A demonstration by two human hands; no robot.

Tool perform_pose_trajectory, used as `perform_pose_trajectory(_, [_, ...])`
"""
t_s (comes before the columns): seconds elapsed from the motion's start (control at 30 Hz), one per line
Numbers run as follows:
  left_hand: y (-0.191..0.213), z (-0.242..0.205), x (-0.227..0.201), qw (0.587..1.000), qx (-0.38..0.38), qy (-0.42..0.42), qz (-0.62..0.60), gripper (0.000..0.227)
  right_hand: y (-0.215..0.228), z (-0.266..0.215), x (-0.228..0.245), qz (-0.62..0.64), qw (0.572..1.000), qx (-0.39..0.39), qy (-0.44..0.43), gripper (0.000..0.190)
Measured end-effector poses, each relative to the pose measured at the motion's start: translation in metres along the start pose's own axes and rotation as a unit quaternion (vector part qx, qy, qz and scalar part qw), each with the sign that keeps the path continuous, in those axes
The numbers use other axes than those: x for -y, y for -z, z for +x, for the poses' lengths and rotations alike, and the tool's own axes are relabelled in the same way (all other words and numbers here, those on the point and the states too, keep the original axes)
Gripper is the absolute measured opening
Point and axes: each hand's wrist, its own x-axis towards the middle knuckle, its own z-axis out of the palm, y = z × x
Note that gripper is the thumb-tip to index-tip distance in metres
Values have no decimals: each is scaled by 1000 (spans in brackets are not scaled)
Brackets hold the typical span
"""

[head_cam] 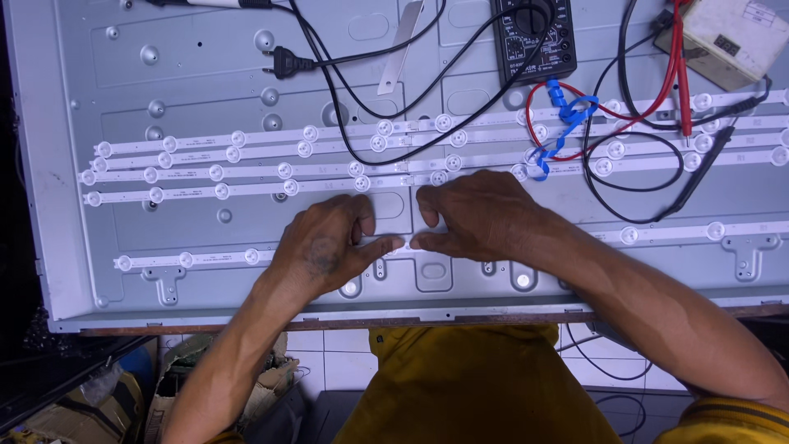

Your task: The person installs white LED light strips onto the back panel of a disassembled appliance. They peel off the backing from the adhesive side of the strips and press them into place along the panel's contours. A blue plastic tube is also handled and positioned alongside the strips.

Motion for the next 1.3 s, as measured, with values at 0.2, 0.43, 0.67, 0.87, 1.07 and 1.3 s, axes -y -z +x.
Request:
perform_pose_trajectory(0.2, [0, 1, 2, 1000, 3, -8, 7, 28, -1, 2, 12, -20, 1000, 5, -14, 18])
perform_pose_trajectory(0.43, [-2, 2, -2, 999, 14, -30, 31, 21, 8, 6, 16, -11, 999, 36, -27, 16])
perform_pose_trajectory(0.67, [-2, -1, -2, 997, 24, -60, 34, 24, 8, 0, 15, 23, 999, 24, -33, 14])
perform_pose_trajectory(0.87, [-13, -2, 21, 992, -10, -122, 30, 26, 4, -4, 13, 36, 999, 18, -3, 17])
perform_pose_trajectory(1.07, [-22, 0, 28, 986, -36, -160, 16, 17, -8, -5, 10, 64, 998, -16, 15, 13])
perform_pose_trajectory(1.3, [-22, 2, 30, 986, -18, -167, 11, 15, -19, -3, 0, 68, 998, -15, -2, 11])
